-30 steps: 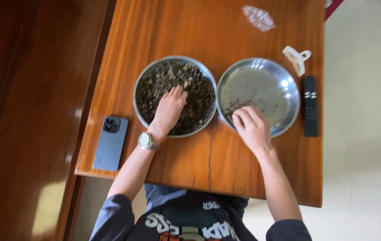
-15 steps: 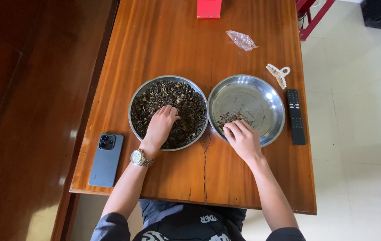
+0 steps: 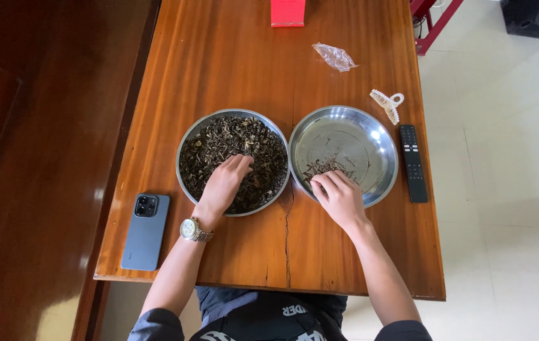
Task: The person sorts dried leaves by hand, picking small pieces from a large metal bowl and transferring them into a smaller metal bowl. The hands repeatedly sift through the leaves to separate the finer material.
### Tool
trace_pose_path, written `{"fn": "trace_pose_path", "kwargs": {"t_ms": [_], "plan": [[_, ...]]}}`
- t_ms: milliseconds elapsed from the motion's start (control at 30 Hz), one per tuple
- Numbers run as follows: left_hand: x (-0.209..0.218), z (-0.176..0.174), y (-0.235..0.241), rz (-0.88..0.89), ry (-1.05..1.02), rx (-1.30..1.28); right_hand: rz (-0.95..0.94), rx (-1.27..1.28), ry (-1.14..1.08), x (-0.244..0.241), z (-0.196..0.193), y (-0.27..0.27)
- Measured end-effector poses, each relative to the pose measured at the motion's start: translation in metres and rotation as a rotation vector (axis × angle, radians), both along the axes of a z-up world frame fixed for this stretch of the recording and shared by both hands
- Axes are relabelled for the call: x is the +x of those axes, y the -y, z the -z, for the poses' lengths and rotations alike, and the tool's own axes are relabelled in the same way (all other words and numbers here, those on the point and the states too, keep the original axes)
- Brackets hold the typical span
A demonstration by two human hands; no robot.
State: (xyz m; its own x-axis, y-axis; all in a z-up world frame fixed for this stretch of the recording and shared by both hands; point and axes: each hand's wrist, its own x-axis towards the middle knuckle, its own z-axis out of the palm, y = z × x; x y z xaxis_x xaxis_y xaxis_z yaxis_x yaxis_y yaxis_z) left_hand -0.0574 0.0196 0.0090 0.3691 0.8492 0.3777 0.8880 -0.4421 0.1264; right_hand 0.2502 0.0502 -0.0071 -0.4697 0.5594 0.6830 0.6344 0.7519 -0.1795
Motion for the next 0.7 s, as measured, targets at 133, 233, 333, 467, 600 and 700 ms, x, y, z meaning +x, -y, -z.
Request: {"fn": "trace_pose_path", "kwargs": {"t_ms": [133,233,333,467,600,700], "plan": [[0.005,0.001,0.002,0.029,0.004,0.058,0.012,-0.036,-0.009,-0.002,0.003,0.001],[0.009,0.011,0.002,0.041,0.017,0.108,0.011,-0.051,-0.008,-0.004,-0.002,0.004],[0.024,0.009,0.010,0.115,0.079,0.150,-0.045,-0.145,-0.067,-0.011,-0.007,0.008],[0.060,0.019,0.027,0.250,0.372,0.068,-0.148,-0.230,-0.096,-0.017,0.005,0.013],[0.083,-0.012,0.039,0.307,0.618,-0.016,-0.196,-0.161,-0.075,-0.021,0.016,0.021],[0.081,-0.007,0.035,0.312,0.836,-0.128,-0.212,-0.098,-0.089,-0.021,0.029,0.023]]}}
